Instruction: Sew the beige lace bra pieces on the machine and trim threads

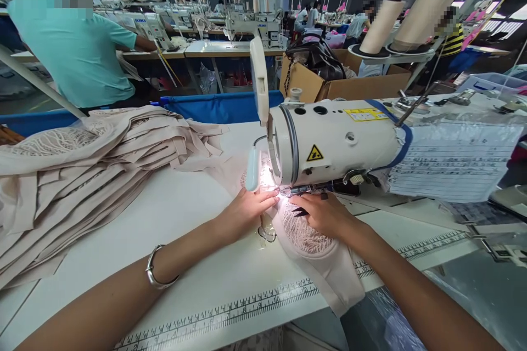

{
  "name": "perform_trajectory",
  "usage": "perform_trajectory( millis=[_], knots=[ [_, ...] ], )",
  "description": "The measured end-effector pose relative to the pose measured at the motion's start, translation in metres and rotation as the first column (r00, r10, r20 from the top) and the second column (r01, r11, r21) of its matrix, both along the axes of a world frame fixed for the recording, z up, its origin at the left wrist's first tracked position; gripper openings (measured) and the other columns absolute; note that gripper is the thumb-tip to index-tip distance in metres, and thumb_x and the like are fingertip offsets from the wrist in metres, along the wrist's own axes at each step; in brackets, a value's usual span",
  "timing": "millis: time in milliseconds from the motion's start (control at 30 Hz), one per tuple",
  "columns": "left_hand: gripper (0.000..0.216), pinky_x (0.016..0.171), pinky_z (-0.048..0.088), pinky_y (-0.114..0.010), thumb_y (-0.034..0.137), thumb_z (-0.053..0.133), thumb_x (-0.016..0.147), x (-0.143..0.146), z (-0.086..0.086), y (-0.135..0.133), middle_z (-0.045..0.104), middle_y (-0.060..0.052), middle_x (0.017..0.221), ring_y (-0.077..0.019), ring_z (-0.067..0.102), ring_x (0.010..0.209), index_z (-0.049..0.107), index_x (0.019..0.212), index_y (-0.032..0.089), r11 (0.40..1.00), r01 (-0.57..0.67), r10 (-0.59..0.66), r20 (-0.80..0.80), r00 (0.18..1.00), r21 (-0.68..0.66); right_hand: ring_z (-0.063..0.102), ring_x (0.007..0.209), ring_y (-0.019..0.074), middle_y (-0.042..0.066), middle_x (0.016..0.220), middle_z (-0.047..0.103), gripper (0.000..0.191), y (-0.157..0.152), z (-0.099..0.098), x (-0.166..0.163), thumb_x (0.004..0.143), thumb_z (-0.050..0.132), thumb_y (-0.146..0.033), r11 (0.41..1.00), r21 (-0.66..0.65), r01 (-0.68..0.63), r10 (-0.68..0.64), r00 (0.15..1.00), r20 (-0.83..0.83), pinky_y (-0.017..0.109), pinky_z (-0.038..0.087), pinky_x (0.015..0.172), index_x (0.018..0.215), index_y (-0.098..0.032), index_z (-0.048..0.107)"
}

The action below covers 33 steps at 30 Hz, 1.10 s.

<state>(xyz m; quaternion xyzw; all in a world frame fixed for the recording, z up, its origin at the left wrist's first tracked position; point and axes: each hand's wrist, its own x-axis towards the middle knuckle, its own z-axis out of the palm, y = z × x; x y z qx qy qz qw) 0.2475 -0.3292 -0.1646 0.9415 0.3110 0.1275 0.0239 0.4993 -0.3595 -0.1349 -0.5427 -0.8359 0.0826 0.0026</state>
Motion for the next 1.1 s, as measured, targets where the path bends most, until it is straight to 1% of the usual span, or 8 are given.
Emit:
perform_trajectory(
  millis=[200,367,467,567,767,867,1000,1100],
  knots=[
    [0.04,0.077,0.041,-0.034,-0.001,0.042,0.091,-0.001,0.001,0.002,0.069,-0.009,0.118,-0.0209,0.06,0.095,0.063,0.118,0.02,0.999,0.001,0.0,-0.013,1.0,0.043,0.068,0.089,0.0207,0.002,0.103,0.073,0.029,0.0,-0.004,-0.002,0.082,0.05,-0.014,0.998,0.011,0.065,-0.065,0.998,-0.011,0.027,0.049,0.065,0.099,-0.03,0.069],
    [0.031,0.076,0.043,-0.036,0.001,0.04,0.094,0.009,0.007,-0.01,0.065,-0.015,0.121,-0.0221,0.06,0.092,0.063,0.109,0.013,0.986,-0.009,0.013,-0.024,1.0,0.168,0.068,0.075,0.0214,0.004,0.094,0.074,0.019,0.005,-0.013,-0.005,0.093,0.056,-0.039,0.976,0.063,0.206,-0.207,0.978,-0.003,0.029,0.049,0.062,0.1,-0.027,0.068],
    [0.024,0.071,0.045,-0.036,0.024,0.043,0.102,0.025,0.011,-0.031,0.065,-0.012,0.094,-0.0224,0.058,0.081,0.063,0.093,0.013,0.991,-0.045,0.051,-0.043,0.998,0.129,0.071,0.084,0.0251,0.007,0.1,0.076,0.027,0.008,-0.02,-0.006,0.088,0.063,-0.045,0.962,0.097,0.256,-0.257,0.967,-0.001,0.031,0.052,0.066,0.107,-0.025,0.069],
    [0.046,0.071,0.048,-0.039,0.053,0.049,0.099,0.039,0.011,-0.051,0.064,-0.013,0.088,-0.0264,0.06,0.085,0.066,0.092,0.011,0.987,-0.094,0.106,-0.094,0.99,0.128,0.073,0.087,0.0241,0.006,0.103,0.077,0.026,0.01,-0.026,-0.006,0.092,0.059,-0.04,0.955,0.127,0.266,-0.268,0.963,-0.003,0.03,0.053,0.069,0.11,-0.025,0.07],
    [0.037,0.096,0.047,-0.047,0.024,0.041,0.099,0.043,0.001,-0.061,0.066,-0.024,0.121,-0.0338,0.06,0.118,0.065,0.118,0.003,0.951,-0.082,0.135,-0.161,0.978,0.297,0.072,0.097,0.0278,0.011,0.104,0.078,0.032,0.01,-0.034,-0.007,0.1,0.046,-0.035,0.94,0.219,0.26,-0.264,0.964,-0.01,0.037,0.054,0.082,0.117,-0.024,0.071],
    [0.039,0.1,0.047,-0.047,0.021,0.044,0.096,0.041,0.0,-0.06,0.064,-0.026,0.129,-0.035,0.059,0.122,0.063,0.123,0.0,0.956,-0.054,0.114,-0.198,0.973,0.288,0.072,0.095,0.0277,0.01,0.1,0.078,0.031,0.008,-0.033,-0.006,0.099,0.048,-0.042,0.94,0.22,0.26,-0.267,0.964,0.002,0.037,0.054,0.081,0.111,-0.026,0.073],
    [0.047,0.104,0.047,-0.048,0.019,0.044,0.096,0.042,0.003,-0.058,0.057,-0.03,0.137,-0.0349,0.057,0.126,0.053,0.135,-0.005,0.966,-0.05,0.108,-0.222,0.969,0.252,0.073,0.087,0.0273,0.007,0.1,0.079,0.035,0.008,-0.029,-0.002,0.088,0.063,-0.054,0.939,0.195,0.283,-0.292,0.956,0.019,0.034,0.055,0.069,0.107,-0.026,0.074],
    [0.043,0.105,0.047,-0.047,0.018,0.045,0.097,0.041,0.006,-0.057,0.057,-0.031,0.136,-0.0339,0.058,0.126,0.056,0.131,-0.005,0.976,-0.036,0.085,-0.226,0.971,0.213,0.073,0.083,0.0254,0.006,0.099,0.079,0.031,0.007,-0.03,-0.004,0.093,0.056,-0.049,0.93,0.202,0.306,-0.315,0.949,0.01,0.033,0.054,0.067,0.107,-0.027,0.073]
  ],
)
